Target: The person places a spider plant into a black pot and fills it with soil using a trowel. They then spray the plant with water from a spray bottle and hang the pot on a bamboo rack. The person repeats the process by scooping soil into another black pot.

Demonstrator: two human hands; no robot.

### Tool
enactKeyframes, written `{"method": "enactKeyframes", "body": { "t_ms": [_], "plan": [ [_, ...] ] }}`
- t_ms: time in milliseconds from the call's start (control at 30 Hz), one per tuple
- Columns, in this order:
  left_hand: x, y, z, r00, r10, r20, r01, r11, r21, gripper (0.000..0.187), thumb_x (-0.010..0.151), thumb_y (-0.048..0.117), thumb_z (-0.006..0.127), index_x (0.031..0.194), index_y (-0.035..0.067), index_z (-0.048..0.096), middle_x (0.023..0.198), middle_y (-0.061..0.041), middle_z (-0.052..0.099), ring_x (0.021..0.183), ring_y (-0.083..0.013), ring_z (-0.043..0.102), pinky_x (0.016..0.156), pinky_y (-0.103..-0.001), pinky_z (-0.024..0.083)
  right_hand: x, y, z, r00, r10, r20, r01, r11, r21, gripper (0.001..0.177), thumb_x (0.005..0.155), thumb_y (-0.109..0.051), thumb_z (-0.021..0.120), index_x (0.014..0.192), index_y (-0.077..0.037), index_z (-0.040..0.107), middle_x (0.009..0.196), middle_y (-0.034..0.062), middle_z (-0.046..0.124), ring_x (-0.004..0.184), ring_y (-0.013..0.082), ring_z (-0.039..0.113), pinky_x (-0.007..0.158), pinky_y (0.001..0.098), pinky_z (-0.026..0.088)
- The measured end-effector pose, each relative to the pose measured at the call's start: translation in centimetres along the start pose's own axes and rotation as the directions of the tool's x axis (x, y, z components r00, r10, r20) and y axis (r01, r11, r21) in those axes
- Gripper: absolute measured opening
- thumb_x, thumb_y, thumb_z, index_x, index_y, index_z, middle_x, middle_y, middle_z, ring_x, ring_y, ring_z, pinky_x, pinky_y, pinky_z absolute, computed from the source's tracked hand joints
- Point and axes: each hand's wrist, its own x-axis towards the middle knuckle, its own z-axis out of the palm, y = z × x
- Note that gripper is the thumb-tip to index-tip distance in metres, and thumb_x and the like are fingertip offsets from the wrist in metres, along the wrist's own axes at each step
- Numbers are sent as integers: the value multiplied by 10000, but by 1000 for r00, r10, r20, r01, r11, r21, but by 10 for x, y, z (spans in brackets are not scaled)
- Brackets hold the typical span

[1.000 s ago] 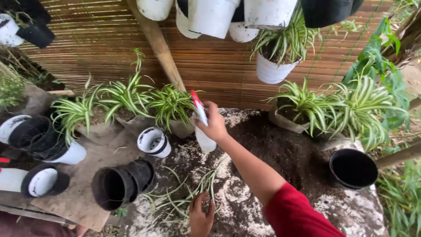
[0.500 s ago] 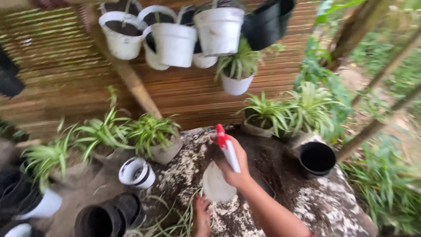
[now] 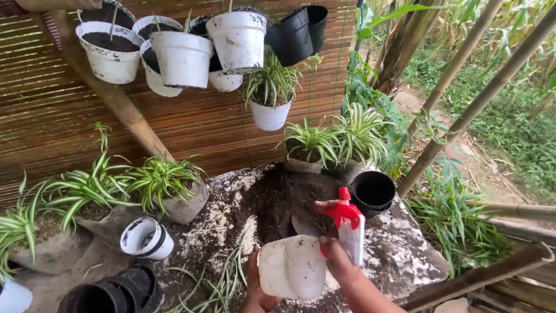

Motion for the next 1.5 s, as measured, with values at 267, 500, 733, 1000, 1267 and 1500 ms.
{"method": "enactKeyframes", "body": {
  "t_ms": [267, 500, 733, 1000, 1267, 1500],
  "plan": [
    [-3, -5, -3, 111, 108, 988, -383, 922, -58, 827, 1057, 627, 647, 1580, 261, 120, 1632, -120, 119, 1508, -390, 163, 1243, -624, 235, -4, -3, 1, 983, 184, -20, -175, 960, 221, 485, 800, -185, 594, 1258, -42, 530, 1233, 140, 607, 1228, 298, 571, 1090, 472, 510],
    [-40, -2, -17, 360, 218, 907, -418, 907, -52, 787, 1017, 593, 620, 1576, 295, 153, 1645, -108, 151, 1509, -386, 196, 1225, -619, 257, 4, -10, 38, 974, 225, -21, -219, 965, 146, 250, 789, 99, 588, 877, -134, 577, 805, 3, 617, 788, 114, 622, 1333, 558, 92],
    [-80, 13, -25, 647, 358, 673, -449, 893, -44, 748, 957, 542, 580, 1571, 345, 201, 1665, -88, 198, 1510, -379, 247, 1197, -611, 291, -5, -19, 87, 961, 218, 172, -200, 973, -117, 364, 600, 50, 611, 924, -111, 652, 863, 23, 750, 772, 154, 767, 692, 290, 672],
    [-116, 18, -32, 826, 412, 385, -439, 898, -21, 736, 897, 491, 541, 1566, 396, 249, 1685, -69, 244, 1511, -371, 298, 1169, -603, 325, -2, -38, 106, 973, -11, 231, -50, 965, 258, 149, 802, -178, 615, 914, -87, 577, 861, 61, 639, 729, 167, 645, 613, 252, 561],
    [-132, 12, -7, 947, 320, 36, -321, 946, 44, 762, 824, 430, 495, 1561, 458, 305, 1710, -45, 300, 1513, -361, 358, 1136, -593, 365, -8, -45, 83, 943, 276, 186, -299, 948, 112, 311, 555, 63, 530, 824, -93, 536, 822, 74, 606, 736, 221, 701, 547, 302, 571],
    [-79, 5, 5, 981, 97, -171, -120, 983, -136, 563, 1010, 414, 337, 1560, 329, 421, 1602, -120, 462, 1491, -310, 395, 1224, -517, 270, -31, -35, 48, 992, 105, 68, -108, 993, 53, 272, 800, -177, 591, 1043, -68, 534, 989, 69, 568, 953, 226, 572, 1116, 494, 433]
  ]
}}
